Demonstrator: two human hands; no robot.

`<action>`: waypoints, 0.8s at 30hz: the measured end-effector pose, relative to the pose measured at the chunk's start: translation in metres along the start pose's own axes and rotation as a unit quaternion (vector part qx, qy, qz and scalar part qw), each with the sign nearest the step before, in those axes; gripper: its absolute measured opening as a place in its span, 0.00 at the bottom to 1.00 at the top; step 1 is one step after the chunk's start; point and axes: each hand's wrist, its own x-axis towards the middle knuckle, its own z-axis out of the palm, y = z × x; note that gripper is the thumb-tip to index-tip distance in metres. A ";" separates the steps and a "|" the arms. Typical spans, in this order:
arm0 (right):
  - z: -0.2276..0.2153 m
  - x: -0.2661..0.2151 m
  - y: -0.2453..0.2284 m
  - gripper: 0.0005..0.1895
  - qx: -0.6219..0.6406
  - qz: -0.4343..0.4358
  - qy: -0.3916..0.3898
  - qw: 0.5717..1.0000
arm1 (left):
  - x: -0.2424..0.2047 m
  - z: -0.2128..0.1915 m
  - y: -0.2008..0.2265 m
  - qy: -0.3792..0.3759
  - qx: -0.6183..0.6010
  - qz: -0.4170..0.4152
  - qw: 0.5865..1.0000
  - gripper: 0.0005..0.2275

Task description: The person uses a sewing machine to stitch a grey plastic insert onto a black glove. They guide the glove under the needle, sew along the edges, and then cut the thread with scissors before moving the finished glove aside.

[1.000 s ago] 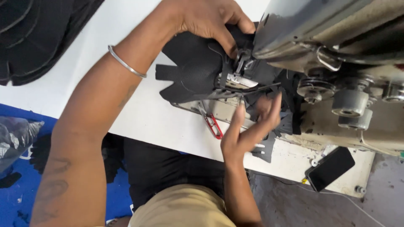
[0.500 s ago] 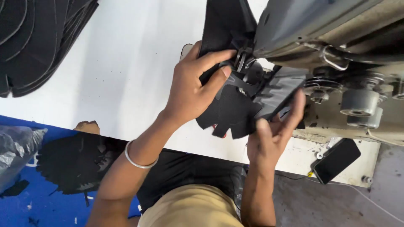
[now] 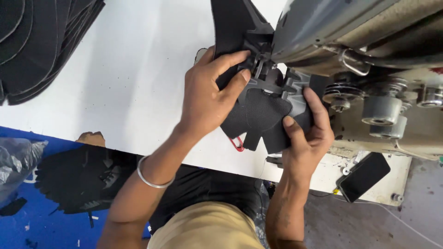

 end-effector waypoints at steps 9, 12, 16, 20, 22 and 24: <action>-0.019 0.028 0.008 0.29 -0.055 -0.040 0.011 0.998 | 0.027 -0.022 -0.020 -0.169 -0.107 0.000 0.980 0.08; -0.035 0.053 0.008 0.24 -0.097 -0.005 0.030 0.995 | -0.002 -0.003 -0.003 -0.111 -0.062 -0.009 0.992 0.05; -0.026 0.075 -0.016 0.14 -0.364 -0.075 -0.020 0.928 | -0.037 0.031 0.020 0.100 -0.067 -0.102 0.988 0.04; 0.022 0.060 -0.059 0.14 -0.404 -0.184 -0.054 0.894 | -0.040 0.042 0.018 0.168 -0.053 -0.014 0.984 0.06; 0.030 0.052 -0.074 0.14 -0.391 -0.218 -0.156 0.880 | -0.048 0.045 0.019 0.176 -0.037 -0.019 0.984 0.06; 0.027 0.054 -0.065 0.14 -0.448 -0.234 -0.193 0.841 | -0.050 0.052 0.017 0.183 -0.032 -0.031 0.982 0.07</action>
